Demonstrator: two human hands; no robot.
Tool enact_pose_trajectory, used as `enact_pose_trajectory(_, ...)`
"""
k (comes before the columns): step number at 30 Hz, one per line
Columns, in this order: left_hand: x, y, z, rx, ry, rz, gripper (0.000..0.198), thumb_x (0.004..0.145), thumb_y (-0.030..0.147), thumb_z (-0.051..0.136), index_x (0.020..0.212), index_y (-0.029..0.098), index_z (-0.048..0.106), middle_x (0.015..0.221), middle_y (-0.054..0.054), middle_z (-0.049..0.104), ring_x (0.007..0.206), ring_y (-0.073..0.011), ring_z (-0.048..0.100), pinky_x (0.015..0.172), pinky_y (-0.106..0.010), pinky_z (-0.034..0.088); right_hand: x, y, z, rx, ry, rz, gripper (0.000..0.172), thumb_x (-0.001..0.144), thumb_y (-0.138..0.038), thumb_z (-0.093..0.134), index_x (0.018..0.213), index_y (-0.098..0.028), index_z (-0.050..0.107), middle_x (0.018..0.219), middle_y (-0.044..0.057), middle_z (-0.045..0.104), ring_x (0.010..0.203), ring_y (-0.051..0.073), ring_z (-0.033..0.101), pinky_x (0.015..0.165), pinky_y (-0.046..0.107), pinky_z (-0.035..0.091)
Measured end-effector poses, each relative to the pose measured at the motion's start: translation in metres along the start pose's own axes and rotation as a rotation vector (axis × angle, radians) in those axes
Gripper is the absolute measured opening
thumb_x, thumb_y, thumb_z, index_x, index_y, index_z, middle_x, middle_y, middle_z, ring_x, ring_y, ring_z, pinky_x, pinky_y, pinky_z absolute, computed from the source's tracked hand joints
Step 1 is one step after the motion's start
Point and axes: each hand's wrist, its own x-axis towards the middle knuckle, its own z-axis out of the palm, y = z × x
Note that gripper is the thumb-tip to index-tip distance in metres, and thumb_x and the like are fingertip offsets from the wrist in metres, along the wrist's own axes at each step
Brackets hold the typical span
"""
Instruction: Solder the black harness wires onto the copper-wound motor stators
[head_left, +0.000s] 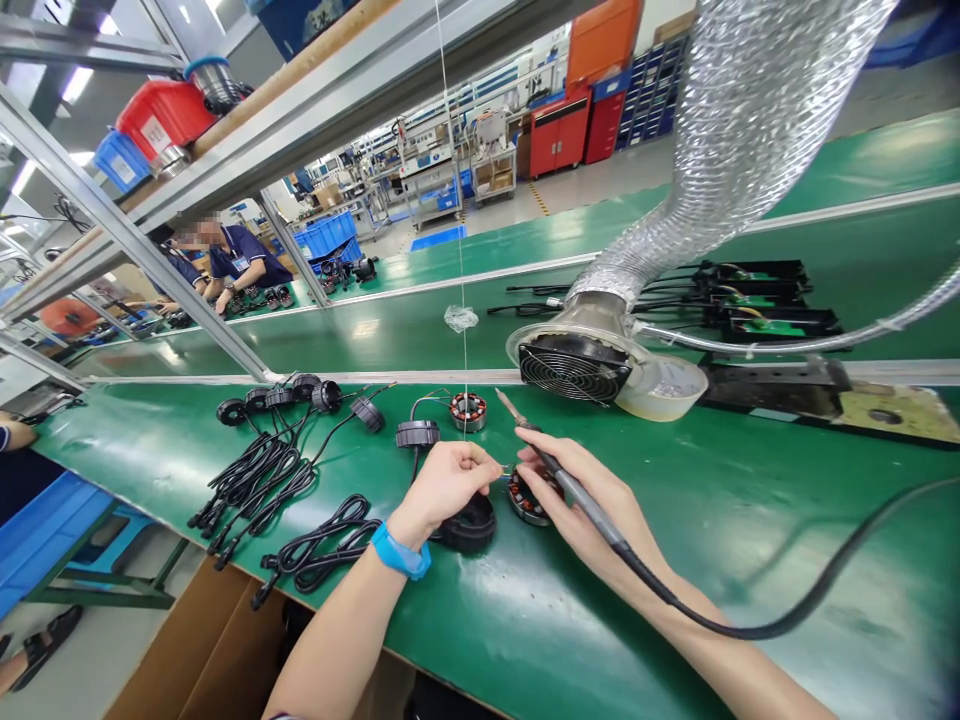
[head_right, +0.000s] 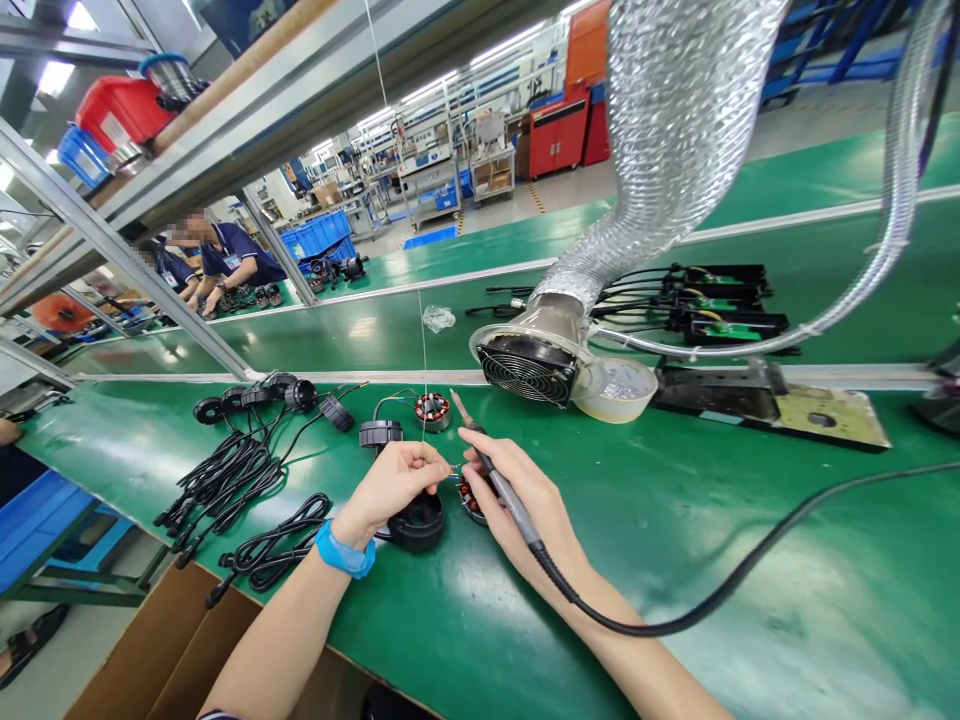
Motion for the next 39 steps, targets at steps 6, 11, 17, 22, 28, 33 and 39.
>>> enact_pose_trajectory(6, -0.003, -0.001, 0.001, 0.012, -0.056, 0.052, 0.022, 0.077, 0.033, 0.067, 0.072, 0.013, 0.060, 0.059, 0.001, 0.056, 0.056, -0.0103, 0.049, 0.057, -0.024, 0.037, 0.003, 0.008, 0.006, -0.014, -0.053, -0.073, 0.042, 0.095, -0.016, 0.051, 0.135, -0.029, 0.053, 0.103, 0.006, 0.061, 0.091, 0.016, 0.067, 0.081, 0.027, 0.057)
enact_pose_trajectory(11, -0.005, -0.002, 0.002, 0.079, -0.063, 0.091, 0.025, 0.080, 0.037, 0.065, 0.077, 0.013, 0.061, 0.063, 0.000, 0.057, 0.058, -0.0110, 0.050, 0.058, -0.024, 0.038, 0.004, 0.007, 0.007, -0.028, -0.077, -0.161, 0.043, 0.097, -0.013, 0.045, 0.136, -0.029, 0.051, 0.102, 0.006, 0.059, 0.089, 0.015, 0.067, 0.082, 0.027, 0.057)
enact_pose_trajectory(17, -0.004, -0.001, -0.004, 0.142, -0.116, 0.079, 0.026, 0.084, 0.040, 0.060, 0.080, 0.014, 0.061, 0.070, 0.000, 0.058, 0.056, -0.0103, 0.050, 0.056, -0.024, 0.040, 0.001, 0.004, 0.006, -0.043, -0.046, -0.123, 0.040, 0.096, -0.015, 0.047, 0.133, -0.027, 0.054, 0.102, 0.007, 0.059, 0.086, 0.016, 0.066, 0.082, 0.029, 0.057)
enact_pose_trajectory(22, -0.001, -0.002, -0.006, 0.127, -0.115, 0.098, 0.024, 0.081, 0.036, 0.064, 0.075, 0.014, 0.061, 0.069, -0.002, 0.061, 0.066, -0.0118, 0.054, 0.064, -0.024, 0.041, -0.002, 0.003, 0.006, -0.034, -0.058, -0.081, 0.036, 0.096, -0.018, 0.048, 0.131, -0.026, 0.055, 0.103, 0.007, 0.059, 0.085, 0.016, 0.064, 0.084, 0.032, 0.056)
enact_pose_trajectory(28, 0.002, -0.004, -0.005, 0.015, -0.093, 0.022, 0.026, 0.073, 0.036, 0.072, 0.071, 0.013, 0.060, 0.065, -0.001, 0.060, 0.062, -0.0105, 0.052, 0.062, -0.023, 0.040, -0.006, 0.004, 0.008, -0.025, -0.053, -0.047, 0.039, 0.095, -0.016, 0.049, 0.133, -0.026, 0.054, 0.106, 0.007, 0.059, 0.086, 0.016, 0.064, 0.085, 0.032, 0.054)
enact_pose_trajectory(33, 0.002, -0.004, -0.004, -0.024, -0.058, 0.020, 0.026, 0.070, 0.036, 0.073, 0.069, 0.013, 0.060, 0.064, -0.001, 0.060, 0.060, -0.0099, 0.051, 0.061, -0.023, 0.039, -0.009, 0.002, 0.012, -0.018, 0.022, 0.055, 0.039, 0.092, -0.017, 0.054, 0.130, -0.026, 0.057, 0.101, 0.005, 0.061, 0.087, 0.017, 0.065, 0.087, 0.034, 0.055)
enact_pose_trajectory(39, 0.002, -0.005, -0.002, -0.061, -0.031, 0.023, 0.027, 0.070, 0.036, 0.075, 0.068, 0.014, 0.060, 0.063, -0.001, 0.060, 0.061, -0.0101, 0.053, 0.061, -0.023, 0.040, -0.010, -0.001, 0.017, 0.000, 0.123, 0.164, 0.038, 0.088, -0.022, 0.060, 0.126, -0.025, 0.059, 0.098, 0.005, 0.063, 0.081, 0.017, 0.068, 0.077, 0.032, 0.058)
